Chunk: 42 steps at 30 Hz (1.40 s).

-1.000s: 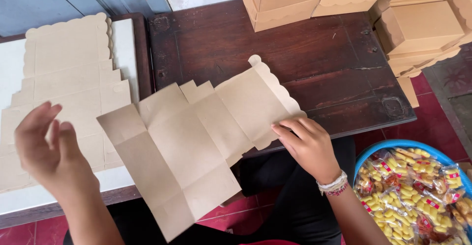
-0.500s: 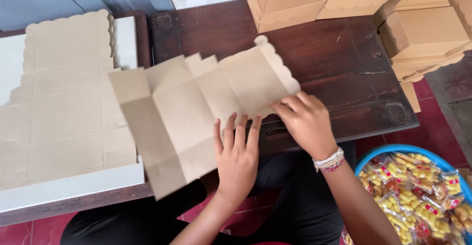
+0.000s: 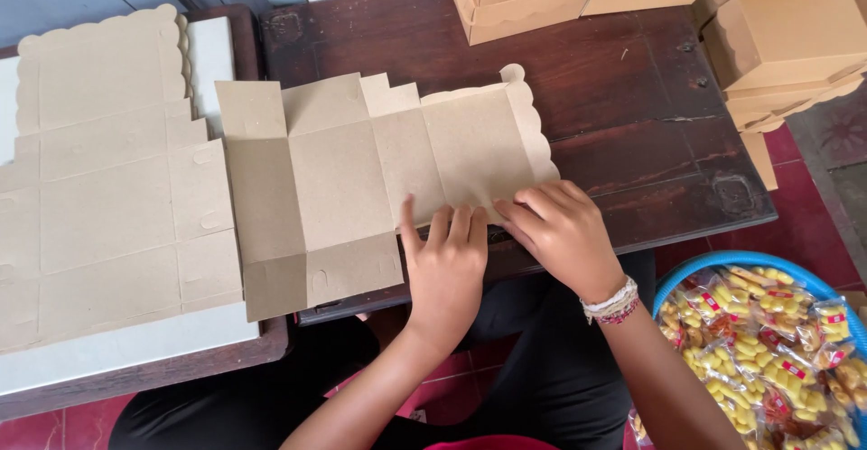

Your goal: The person folds flat cardboard sheets into small boxes by hand. They fold the side flaps, tuck the tabs into slots, and press the edges to form the box shape, repeating the process for multiple units.

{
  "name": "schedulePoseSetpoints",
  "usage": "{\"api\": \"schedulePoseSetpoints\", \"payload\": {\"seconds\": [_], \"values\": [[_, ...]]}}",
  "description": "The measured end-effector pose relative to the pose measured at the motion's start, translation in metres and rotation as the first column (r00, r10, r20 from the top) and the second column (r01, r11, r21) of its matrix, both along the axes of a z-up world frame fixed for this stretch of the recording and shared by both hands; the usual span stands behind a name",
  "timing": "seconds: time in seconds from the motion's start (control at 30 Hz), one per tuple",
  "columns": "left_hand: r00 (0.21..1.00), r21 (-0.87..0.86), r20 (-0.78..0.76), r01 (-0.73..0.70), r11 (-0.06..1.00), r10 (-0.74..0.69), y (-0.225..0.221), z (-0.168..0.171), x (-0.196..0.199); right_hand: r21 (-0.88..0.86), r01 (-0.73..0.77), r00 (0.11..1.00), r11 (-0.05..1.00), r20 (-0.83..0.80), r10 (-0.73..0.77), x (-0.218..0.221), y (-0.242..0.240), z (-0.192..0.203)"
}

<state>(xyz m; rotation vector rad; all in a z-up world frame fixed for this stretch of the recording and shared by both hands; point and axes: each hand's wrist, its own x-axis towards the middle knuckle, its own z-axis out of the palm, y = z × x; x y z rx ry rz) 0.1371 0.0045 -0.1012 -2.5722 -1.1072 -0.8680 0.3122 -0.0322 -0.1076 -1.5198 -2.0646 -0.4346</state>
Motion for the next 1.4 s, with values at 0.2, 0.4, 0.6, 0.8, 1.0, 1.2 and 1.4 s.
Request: {"api": "schedulePoseSetpoints", "payload": {"seconds": [0.2, 0.4, 0.6, 0.8, 1.0, 1.2, 1.4], "values": [[0.99, -0.035, -0.124, 0.064, 0.997, -0.068, 0.016, -0.003, 0.004, -0.123, -0.122, 0.991, 0.985, -0.063, 0.115, 0.014, 0.0, 0.035], [0.967, -0.251, -0.199, 0.108, 0.962, -0.16, 0.038, 0.015, -0.003, -0.289, -0.125, 0.984, 0.949, -0.162, 0.08, 0.034, 0.004, 0.039], [0.981, -0.434, -0.119, 0.086, 0.897, -0.152, 0.053, 0.015, 0.0, -0.355, -0.122, 0.921, 0.927, -0.388, -0.027, 0.045, 0.017, 0.023], [0.981, -0.307, -0.191, -0.079, 0.948, 0.02, 0.052, 0.021, 0.008, -0.354, -0.068, 0.876, 0.933, -0.469, -0.114, 0.043, 0.026, 0.016], [0.965, -0.23, -0.234, -0.171, 0.958, 0.116, 0.047, 0.018, 0.013, -0.349, -0.038, 0.846, 0.936, -0.509, -0.156, 0.044, 0.028, 0.005], [0.949, -0.182, -0.272, -0.216, 0.959, 0.162, 0.051, 0.002, 0.017, -0.427, -0.01, 0.794, 0.904, -0.553, -0.252, 0.047, 0.03, 0.001], [0.934, 0.003, -0.286, -0.224, 0.975, 0.215, 0.043, -0.001, 0.021, -0.385, 0.057, 0.858, 0.921, -0.453, -0.242, 0.043, 0.028, -0.009]]}}
